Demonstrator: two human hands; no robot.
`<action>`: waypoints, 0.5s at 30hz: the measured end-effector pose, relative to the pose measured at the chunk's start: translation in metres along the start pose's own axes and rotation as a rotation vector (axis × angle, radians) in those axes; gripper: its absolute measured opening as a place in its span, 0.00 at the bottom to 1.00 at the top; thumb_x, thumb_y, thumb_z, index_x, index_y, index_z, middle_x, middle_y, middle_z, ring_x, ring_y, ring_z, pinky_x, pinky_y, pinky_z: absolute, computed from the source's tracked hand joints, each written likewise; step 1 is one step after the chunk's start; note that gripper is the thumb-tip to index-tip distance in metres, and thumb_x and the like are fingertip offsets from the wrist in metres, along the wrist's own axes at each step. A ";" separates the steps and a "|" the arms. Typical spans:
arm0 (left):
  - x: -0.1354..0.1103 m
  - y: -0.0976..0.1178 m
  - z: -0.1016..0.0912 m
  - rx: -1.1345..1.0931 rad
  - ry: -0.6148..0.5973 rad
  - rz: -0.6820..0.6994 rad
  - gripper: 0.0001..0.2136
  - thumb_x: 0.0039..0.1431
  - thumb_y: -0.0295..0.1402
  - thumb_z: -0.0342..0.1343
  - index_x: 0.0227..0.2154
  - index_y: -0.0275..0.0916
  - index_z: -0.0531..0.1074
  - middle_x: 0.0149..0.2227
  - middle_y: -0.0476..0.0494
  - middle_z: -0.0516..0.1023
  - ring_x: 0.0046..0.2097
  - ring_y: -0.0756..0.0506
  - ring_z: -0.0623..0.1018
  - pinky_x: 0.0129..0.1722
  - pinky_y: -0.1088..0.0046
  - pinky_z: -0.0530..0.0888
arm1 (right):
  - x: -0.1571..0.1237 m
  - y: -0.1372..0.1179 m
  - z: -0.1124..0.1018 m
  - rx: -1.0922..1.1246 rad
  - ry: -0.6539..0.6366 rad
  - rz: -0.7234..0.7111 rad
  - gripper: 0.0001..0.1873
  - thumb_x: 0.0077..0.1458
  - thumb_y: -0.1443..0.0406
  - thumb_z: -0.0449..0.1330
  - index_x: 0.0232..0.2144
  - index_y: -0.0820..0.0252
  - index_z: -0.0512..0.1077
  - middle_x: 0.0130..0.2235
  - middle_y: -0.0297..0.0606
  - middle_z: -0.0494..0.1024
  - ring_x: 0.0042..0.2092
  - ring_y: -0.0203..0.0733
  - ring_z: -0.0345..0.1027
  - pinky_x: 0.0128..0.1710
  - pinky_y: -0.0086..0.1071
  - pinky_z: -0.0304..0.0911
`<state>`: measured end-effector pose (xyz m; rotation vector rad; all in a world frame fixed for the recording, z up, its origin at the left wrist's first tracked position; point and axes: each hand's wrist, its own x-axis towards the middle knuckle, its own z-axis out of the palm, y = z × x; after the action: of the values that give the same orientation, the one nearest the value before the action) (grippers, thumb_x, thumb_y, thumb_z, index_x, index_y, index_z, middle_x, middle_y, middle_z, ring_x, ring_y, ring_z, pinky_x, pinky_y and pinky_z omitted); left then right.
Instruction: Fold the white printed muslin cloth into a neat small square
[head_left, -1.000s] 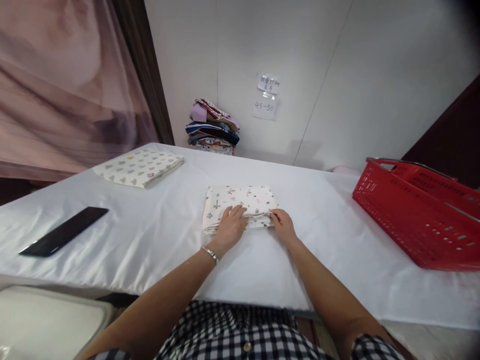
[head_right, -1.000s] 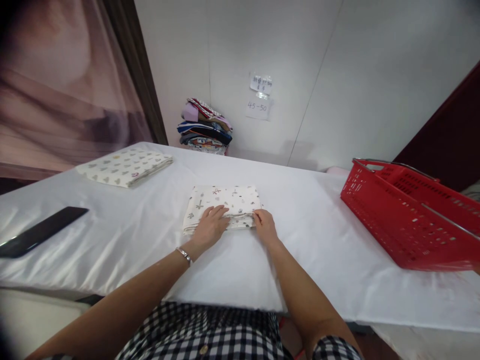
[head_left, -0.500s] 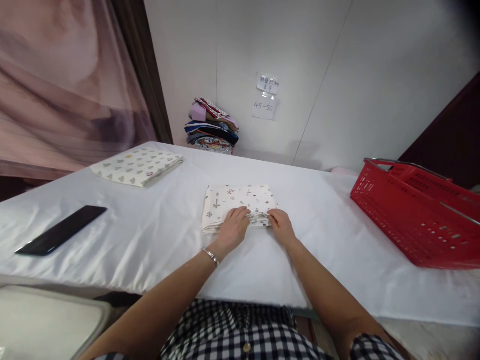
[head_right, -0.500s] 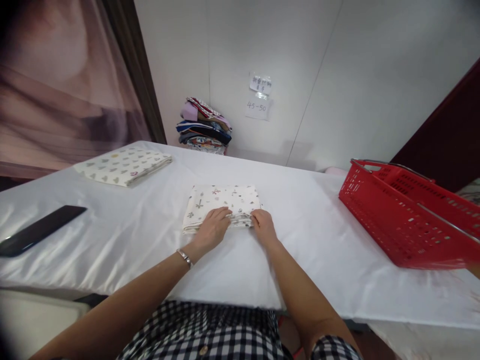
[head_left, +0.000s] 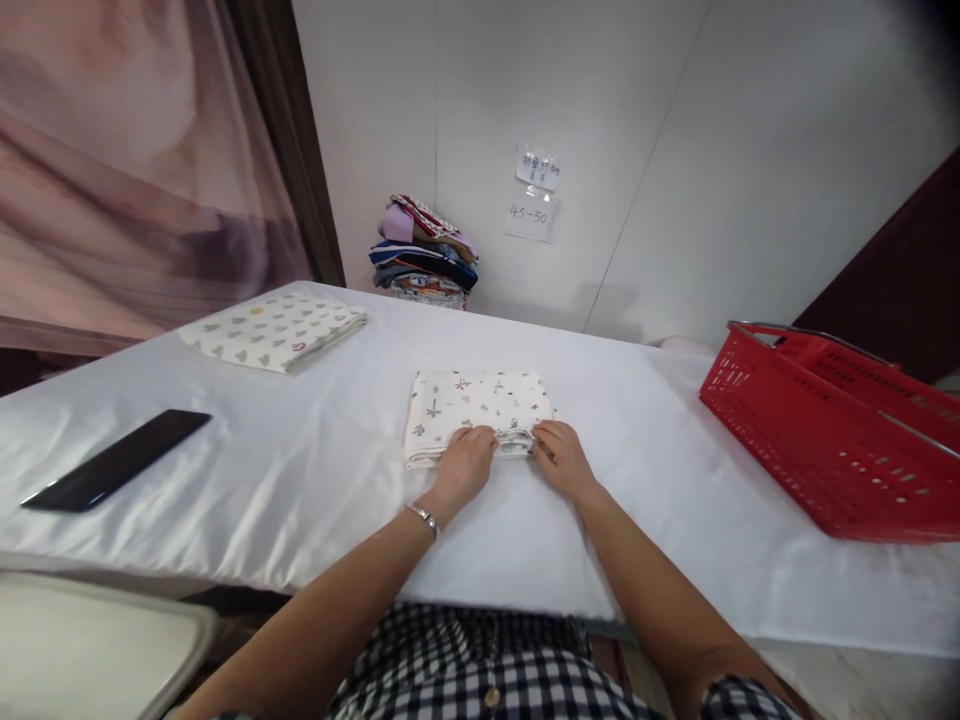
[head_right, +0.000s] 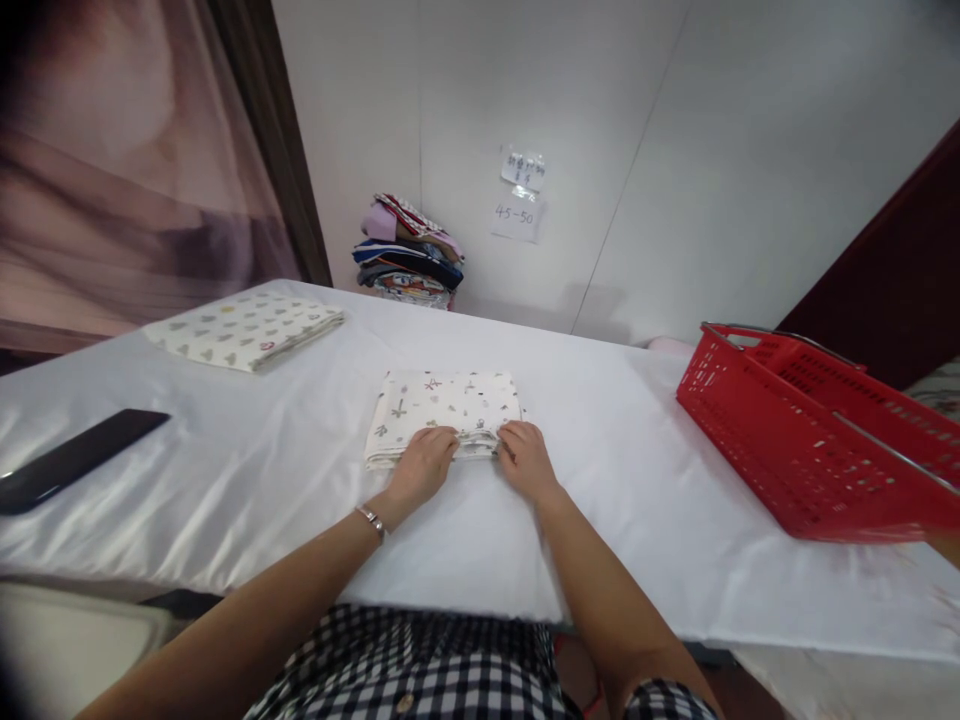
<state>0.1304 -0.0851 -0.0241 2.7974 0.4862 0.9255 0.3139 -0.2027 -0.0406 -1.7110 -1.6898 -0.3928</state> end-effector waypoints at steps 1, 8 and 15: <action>0.000 0.001 -0.001 -0.004 -0.007 -0.023 0.09 0.63 0.26 0.41 0.33 0.37 0.67 0.36 0.44 0.75 0.41 0.46 0.74 0.46 0.66 0.66 | 0.000 0.000 0.000 -0.005 -0.003 0.000 0.12 0.55 0.66 0.54 0.42 0.59 0.72 0.44 0.43 0.74 0.49 0.46 0.63 0.50 0.44 0.58; 0.005 0.002 -0.002 -0.009 -0.016 -0.163 0.08 0.63 0.29 0.43 0.31 0.38 0.66 0.30 0.45 0.75 0.34 0.46 0.73 0.38 0.68 0.67 | 0.001 0.000 0.001 -0.031 -0.046 0.004 0.14 0.56 0.62 0.54 0.44 0.57 0.71 0.45 0.44 0.74 0.50 0.47 0.63 0.52 0.46 0.56; 0.006 0.002 -0.003 -0.001 -0.031 -0.117 0.10 0.63 0.30 0.41 0.29 0.39 0.66 0.28 0.46 0.73 0.31 0.47 0.73 0.36 0.68 0.67 | -0.001 0.004 0.000 -0.049 0.001 0.029 0.14 0.60 0.67 0.47 0.42 0.56 0.71 0.43 0.42 0.75 0.50 0.45 0.64 0.53 0.46 0.55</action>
<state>0.1339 -0.0848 -0.0181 2.7445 0.6370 0.8564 0.3174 -0.2031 -0.0418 -1.7687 -1.6656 -0.4243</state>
